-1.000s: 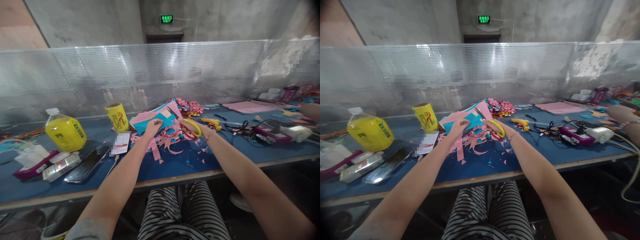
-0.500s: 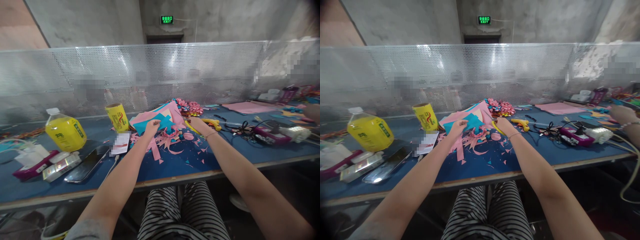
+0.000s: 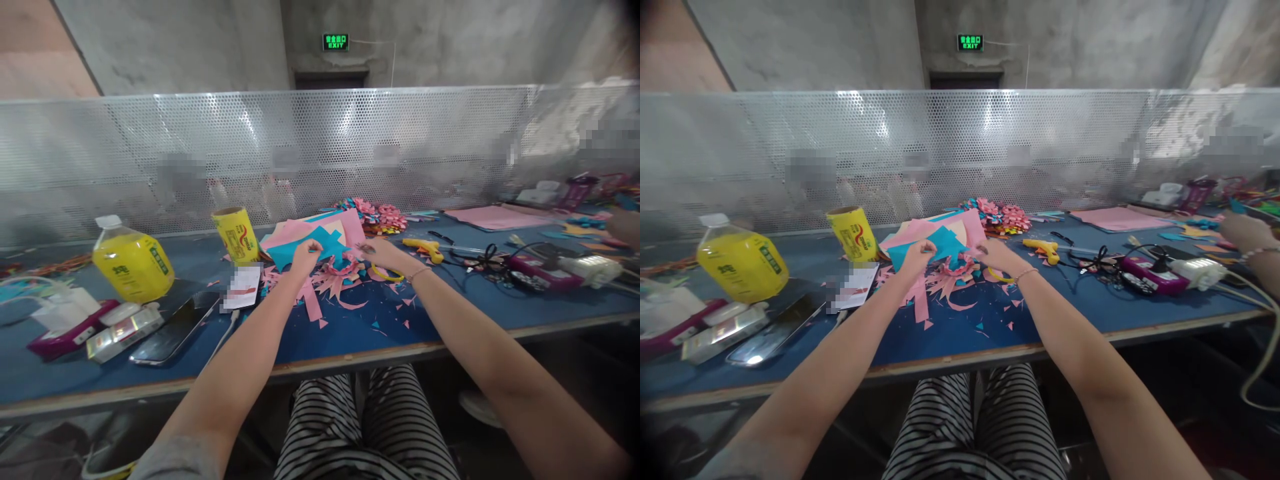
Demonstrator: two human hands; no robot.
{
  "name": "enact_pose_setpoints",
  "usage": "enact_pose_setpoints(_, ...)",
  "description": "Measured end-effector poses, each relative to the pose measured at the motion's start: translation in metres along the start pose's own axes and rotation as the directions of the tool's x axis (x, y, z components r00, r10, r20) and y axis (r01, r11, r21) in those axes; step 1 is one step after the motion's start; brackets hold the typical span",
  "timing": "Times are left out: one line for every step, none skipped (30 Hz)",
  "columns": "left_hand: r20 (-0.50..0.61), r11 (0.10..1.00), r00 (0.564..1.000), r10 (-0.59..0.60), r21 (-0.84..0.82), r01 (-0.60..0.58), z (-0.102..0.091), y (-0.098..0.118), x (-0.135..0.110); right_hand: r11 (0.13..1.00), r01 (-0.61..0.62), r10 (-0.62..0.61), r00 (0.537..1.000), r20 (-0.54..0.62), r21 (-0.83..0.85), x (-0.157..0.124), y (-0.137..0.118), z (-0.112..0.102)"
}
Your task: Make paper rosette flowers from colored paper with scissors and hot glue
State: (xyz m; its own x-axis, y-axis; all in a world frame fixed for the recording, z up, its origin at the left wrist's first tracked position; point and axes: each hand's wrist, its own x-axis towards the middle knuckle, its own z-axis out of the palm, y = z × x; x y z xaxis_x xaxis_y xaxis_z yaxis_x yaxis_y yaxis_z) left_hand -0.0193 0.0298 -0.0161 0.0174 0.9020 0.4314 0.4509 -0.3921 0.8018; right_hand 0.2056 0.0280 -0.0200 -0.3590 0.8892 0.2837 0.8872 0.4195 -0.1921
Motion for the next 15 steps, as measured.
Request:
enact_pose_setpoints(0.031,1.000,1.000,-0.004,0.023,0.003,0.000,0.001,-0.001,0.994,0.082,-0.082,0.997,0.009,0.075,0.002,-0.004,0.005)
enact_pose_setpoints(0.061,0.998,0.998,-0.010,0.055,0.007,0.001,0.002,-0.002,0.980,0.153,-0.154,0.988,0.002,0.126,0.003,-0.008,0.009)
enact_pose_setpoints(0.089,0.995,0.996,-0.018,0.097,0.009,0.002,0.003,-0.003,0.966,0.213,-0.213,0.977,-0.013,0.146,0.004,-0.011,0.014)
enact_pose_setpoints(0.113,0.989,0.993,-0.027,0.148,0.010,0.003,0.003,-0.004,0.954,0.259,-0.258,0.966,-0.027,0.148,0.005,-0.015,0.018)
enact_pose_setpoints(0.133,0.979,0.990,-0.034,0.203,0.007,0.004,0.004,-0.005,0.943,0.302,-0.299,0.953,-0.036,0.141,0.005,-0.018,0.022)
enact_pose_setpoints(0.150,0.966,0.988,-0.040,0.257,0.000,0.005,0.003,-0.006,0.931,0.341,-0.339,0.940,-0.036,0.132,0.006,-0.019,0.025)
enact_pose_setpoints(0.161,0.953,0.986,-0.043,0.304,-0.008,0.006,0.003,-0.007,0.915,0.383,-0.382,0.924,-0.029,0.126,0.006,-0.020,0.027)
enact_pose_setpoints(0.168,0.940,0.985,-0.046,0.342,-0.015,0.007,0.003,-0.007,0.896,0.428,-0.429,0.903,-0.013,0.118,0.007,-0.020,0.028)
enact_pose_setpoints(0.173,0.928,0.984,-0.048,0.373,-0.020,0.007,0.002,-0.008,0.876,0.470,-0.474,0.881,0.008,0.107,0.008,-0.019,0.029)
enact_pose_setpoints(0.177,0.918,0.983,-0.047,0.396,-0.027,0.007,0.002,-0.008,0.859,0.503,-0.508,0.861,0.032,0.090,0.009,-0.018,0.030)
enact_pose_setpoints(0.182,0.910,0.982,-0.044,0.413,-0.036,0.008,0.001,-0.008,0.849,0.523,-0.527,0.848,0.053,0.069,0.010,-0.016,0.031)
enact_pose_setpoints(0.186,0.904,0.982,-0.040,0.425,-0.044,0.008,0.001,-0.007,0.845,0.532,-0.534,0.843,0.066,0.049,0.011,-0.013,0.032)
enact_pose_setpoints(0.190,0.900,0.981,-0.034,0.433,-0.053,0.007,0.001,-0.007,0.845,0.533,-0.534,0.842,0.071,0.033,0.012,-0.011,0.032)
enact_pose_setpoints(0.196,0.897,0.980,-0.026,0.438,-0.064,0.007,0.001,-0.007,0.847,0.531,-0.531,0.844,0.070,0.024,0.012,-0.009,0.033)
enact_pose_setpoints(0.200,0.896,0.980,-0.016,0.439,-0.075,0.007,0.001,-0.007,0.850,0.527,-0.527,0.848,0.063,0.021,0.013,-0.008,0.034)
